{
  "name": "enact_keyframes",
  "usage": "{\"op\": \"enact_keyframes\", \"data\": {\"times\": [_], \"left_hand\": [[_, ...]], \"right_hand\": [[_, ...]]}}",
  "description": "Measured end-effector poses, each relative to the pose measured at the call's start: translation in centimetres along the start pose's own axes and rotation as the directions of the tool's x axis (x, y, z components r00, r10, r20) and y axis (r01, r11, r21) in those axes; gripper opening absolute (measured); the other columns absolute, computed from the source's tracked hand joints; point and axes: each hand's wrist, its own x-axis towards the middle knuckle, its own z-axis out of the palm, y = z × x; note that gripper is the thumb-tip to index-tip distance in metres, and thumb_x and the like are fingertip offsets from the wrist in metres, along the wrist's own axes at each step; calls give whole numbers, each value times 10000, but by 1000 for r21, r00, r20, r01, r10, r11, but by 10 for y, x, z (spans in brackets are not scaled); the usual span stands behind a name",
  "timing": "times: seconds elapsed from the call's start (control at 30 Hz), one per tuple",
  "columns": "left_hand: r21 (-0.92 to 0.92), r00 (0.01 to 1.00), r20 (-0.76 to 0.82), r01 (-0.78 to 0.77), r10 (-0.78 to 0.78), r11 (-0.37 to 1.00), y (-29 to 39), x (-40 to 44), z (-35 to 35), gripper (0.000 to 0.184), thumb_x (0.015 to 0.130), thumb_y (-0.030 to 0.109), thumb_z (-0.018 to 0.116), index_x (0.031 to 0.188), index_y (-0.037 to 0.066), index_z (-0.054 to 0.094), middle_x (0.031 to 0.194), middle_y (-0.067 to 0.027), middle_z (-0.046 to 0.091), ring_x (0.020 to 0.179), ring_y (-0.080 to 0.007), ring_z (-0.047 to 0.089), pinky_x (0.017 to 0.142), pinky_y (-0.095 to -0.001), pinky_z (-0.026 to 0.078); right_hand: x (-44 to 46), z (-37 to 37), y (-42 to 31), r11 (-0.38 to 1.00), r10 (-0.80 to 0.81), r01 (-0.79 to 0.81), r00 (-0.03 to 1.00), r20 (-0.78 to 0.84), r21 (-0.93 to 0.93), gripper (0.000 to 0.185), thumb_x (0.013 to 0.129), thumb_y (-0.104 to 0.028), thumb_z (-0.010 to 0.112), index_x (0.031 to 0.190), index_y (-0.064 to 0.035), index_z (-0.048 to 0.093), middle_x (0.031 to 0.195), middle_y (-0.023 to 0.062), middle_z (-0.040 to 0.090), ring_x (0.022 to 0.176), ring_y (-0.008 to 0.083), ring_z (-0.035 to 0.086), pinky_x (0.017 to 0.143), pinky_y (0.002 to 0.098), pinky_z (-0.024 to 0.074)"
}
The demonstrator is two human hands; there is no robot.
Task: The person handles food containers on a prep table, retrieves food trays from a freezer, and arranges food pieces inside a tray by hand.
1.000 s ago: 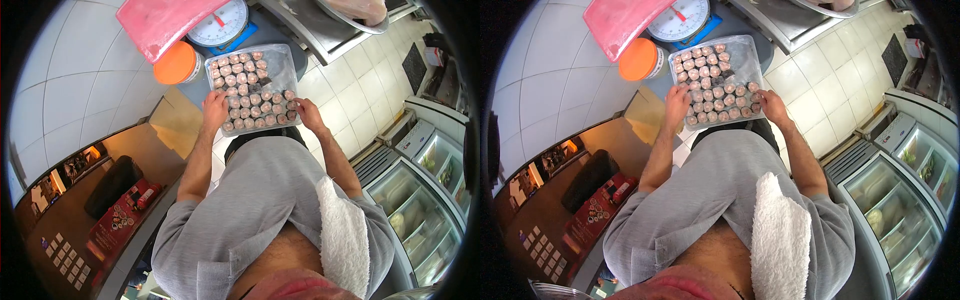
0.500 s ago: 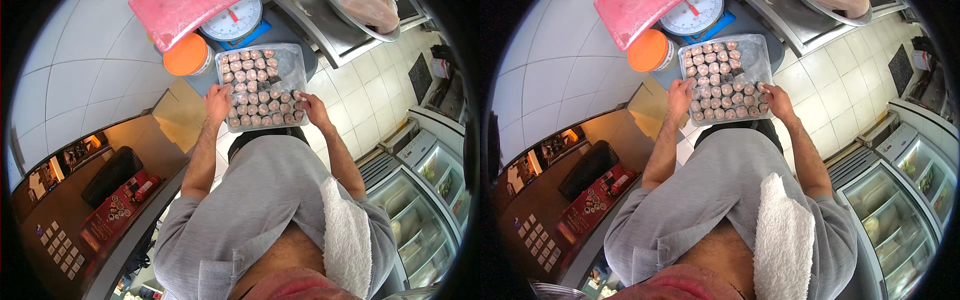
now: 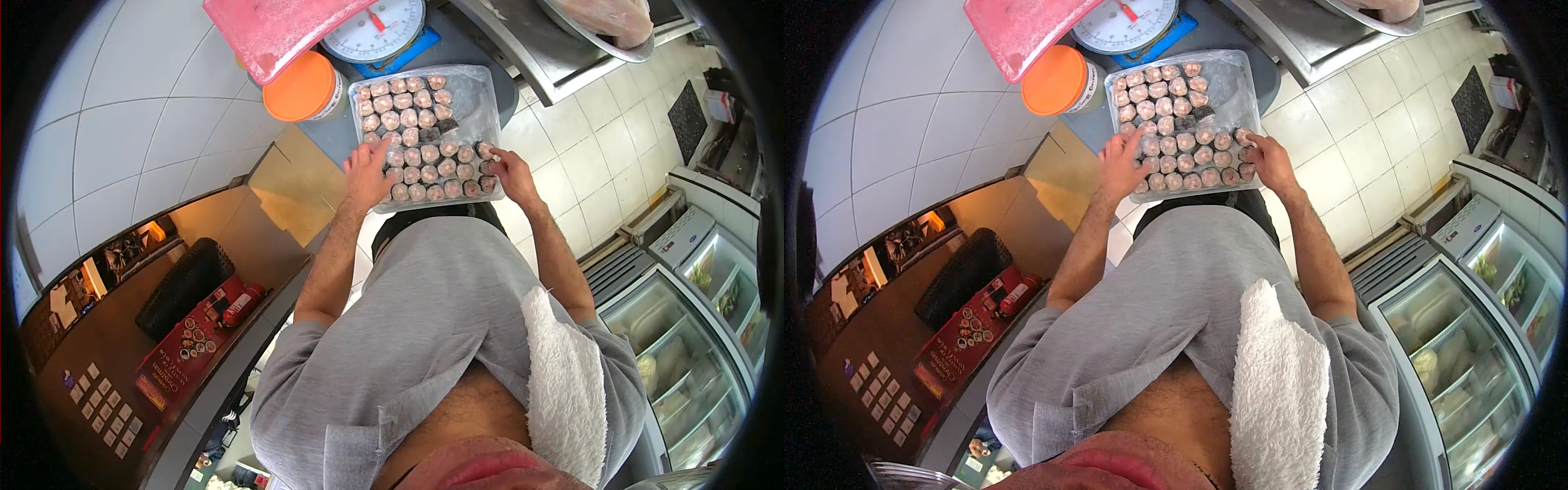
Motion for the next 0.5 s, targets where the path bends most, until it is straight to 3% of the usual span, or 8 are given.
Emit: {"op": "enact_keyframes", "data": {"times": [0.07, 0.17, 0.27, 0.37, 0.5], "left_hand": [[122, 999, 33, -7, 3, 993, 6, 0, 3, 825, 676, 213, 738, 1402, 223, 346, 1166, -100, 405, 1133, -270, 378, 949, -447, 287], [13, 997, -51, -63, 64, 998, 15, -1, 9, 873, 659, 241, 754, 1416, 232, 320, 1171, -97, 397, 1126, -270, 365, 953, -456, 270], [125, 996, -15, -87, 90, 988, 25, 1, 16, 869, 658, 255, 756, 1413, 233, 325, 1172, -94, 391, 1121, -276, 364, 954, -465, 264], [8, 989, -26, -143, 143, 990, 37, 0, 15, 861, 659, 264, 760, 1408, 232, 337, 1167, -94, 391, 1115, -280, 366, 957, -470, 258], [37, 980, -38, -195, 196, 980, 50, 1, 29, 855, 656, 280, 765, 1402, 227, 350, 1161, -97, 396, 1118, -284, 365, 970, -477, 250]], "right_hand": [[2, 0, 0, 1000, -3, 3, 1000, -14, 13, 325, 829, -65, 569, 1152, -48, 595, 845, 147, 587, 760, 266, 585, 721, 362, 472], [2, -2, 3, 1000, -21, 22, 999, -40, 12, 336, 822, -51, 571, 1157, -57, 596, 834, 142, 584, 755, 263, 582, 714, 366, 471], [2, 0, 6, 1000, -23, 23, 998, -53, 13, 339, 823, -52, 576, 1160, -65, 596, 835, 140, 582, 751, 263, 580, 715, 361, 471], [-1, -2, 2, 999, 7, -4, 998, -63, 38, 328, 833, -62, 574, 1160, -64, 596, 844, 140, 583, 758, 259, 584, 716, 358, 472], [-2, -1, 5, 999, 43, -42, 999, -33, 28, 314, 849, -80, 572, 1162, -61, 595, 868, 143, 589, 779, 255, 590, 722, 355, 473]]}}
